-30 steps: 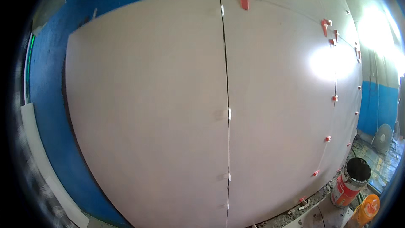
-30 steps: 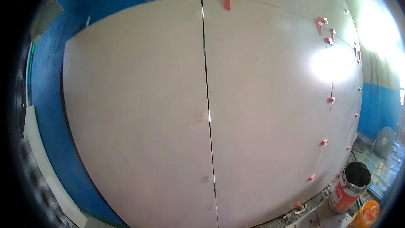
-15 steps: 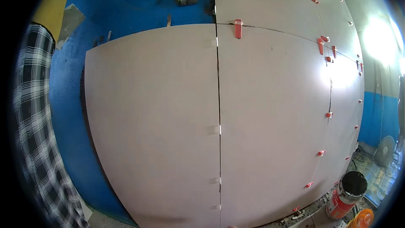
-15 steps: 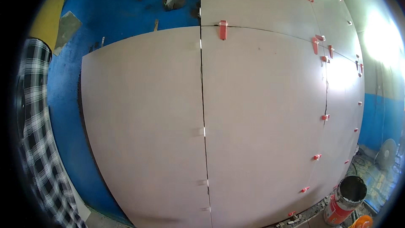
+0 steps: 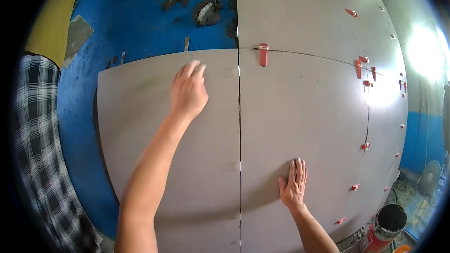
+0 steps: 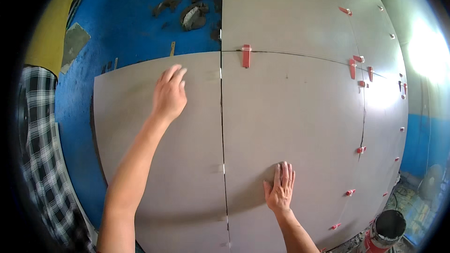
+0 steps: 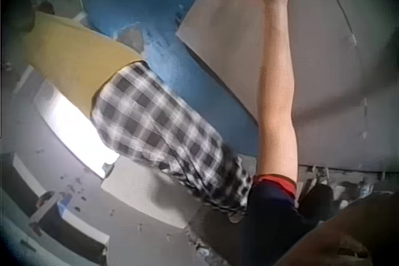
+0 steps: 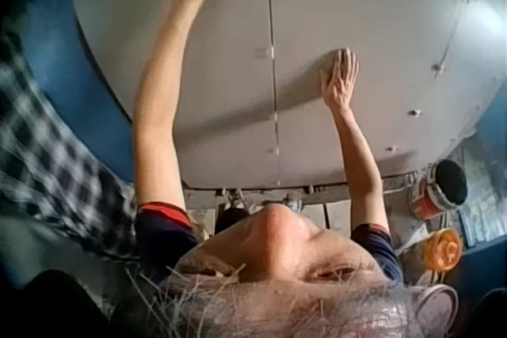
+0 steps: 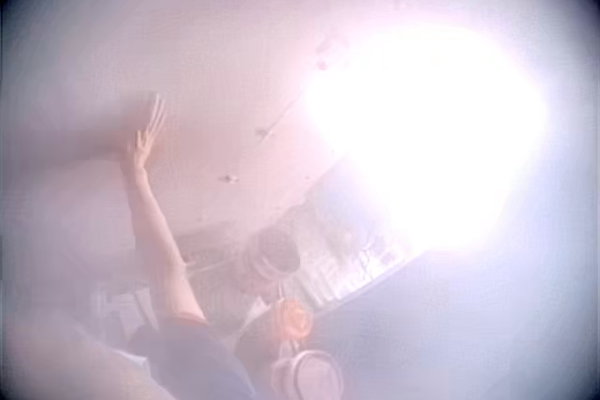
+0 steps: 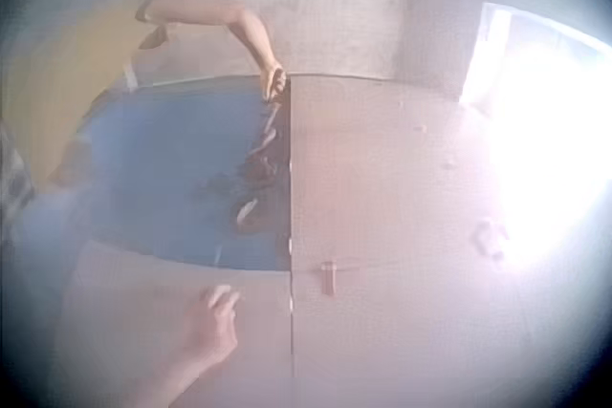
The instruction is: The person applies a row of spacers along the bottom edge of a wall, positions two large tiles, and uses a mallet to secure them, finishing by inserting leveling clips and wedges into the joints.
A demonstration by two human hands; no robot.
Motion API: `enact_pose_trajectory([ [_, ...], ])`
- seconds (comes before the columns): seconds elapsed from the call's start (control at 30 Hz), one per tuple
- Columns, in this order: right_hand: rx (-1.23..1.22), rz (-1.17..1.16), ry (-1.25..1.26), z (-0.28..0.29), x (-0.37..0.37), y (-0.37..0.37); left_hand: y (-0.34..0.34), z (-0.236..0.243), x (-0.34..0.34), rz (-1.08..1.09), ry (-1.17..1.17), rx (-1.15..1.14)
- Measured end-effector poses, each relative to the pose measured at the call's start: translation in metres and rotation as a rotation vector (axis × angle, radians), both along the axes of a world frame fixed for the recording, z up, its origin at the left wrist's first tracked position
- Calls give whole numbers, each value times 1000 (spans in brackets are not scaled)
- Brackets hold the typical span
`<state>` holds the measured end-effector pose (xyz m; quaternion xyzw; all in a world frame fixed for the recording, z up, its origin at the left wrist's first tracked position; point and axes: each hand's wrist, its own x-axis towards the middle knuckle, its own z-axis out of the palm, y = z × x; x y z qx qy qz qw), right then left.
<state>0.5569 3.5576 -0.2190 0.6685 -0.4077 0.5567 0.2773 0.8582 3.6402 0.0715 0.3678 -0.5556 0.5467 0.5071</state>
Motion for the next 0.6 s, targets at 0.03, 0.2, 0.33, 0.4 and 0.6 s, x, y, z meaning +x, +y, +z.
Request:
enact_pose_trajectory([
  [0.03,-9,-31,6,1,-3,-10,-9,26,-13,-38,-38,9],
  [0.2,32,-74,-14,-13,-12,-33,-52,81,-39,8,91,3],
  [0.33,20,-74,33,-28,-22,-38,-69,84,-48,-66,196,13],
  [0.4,11,-60,40,-26,-19,-37,-75,84,-52,-74,219,-37],
  [0.6,-75,-83,64,-21,-19,-32,-75,88,-53,-86,222,-35],
])
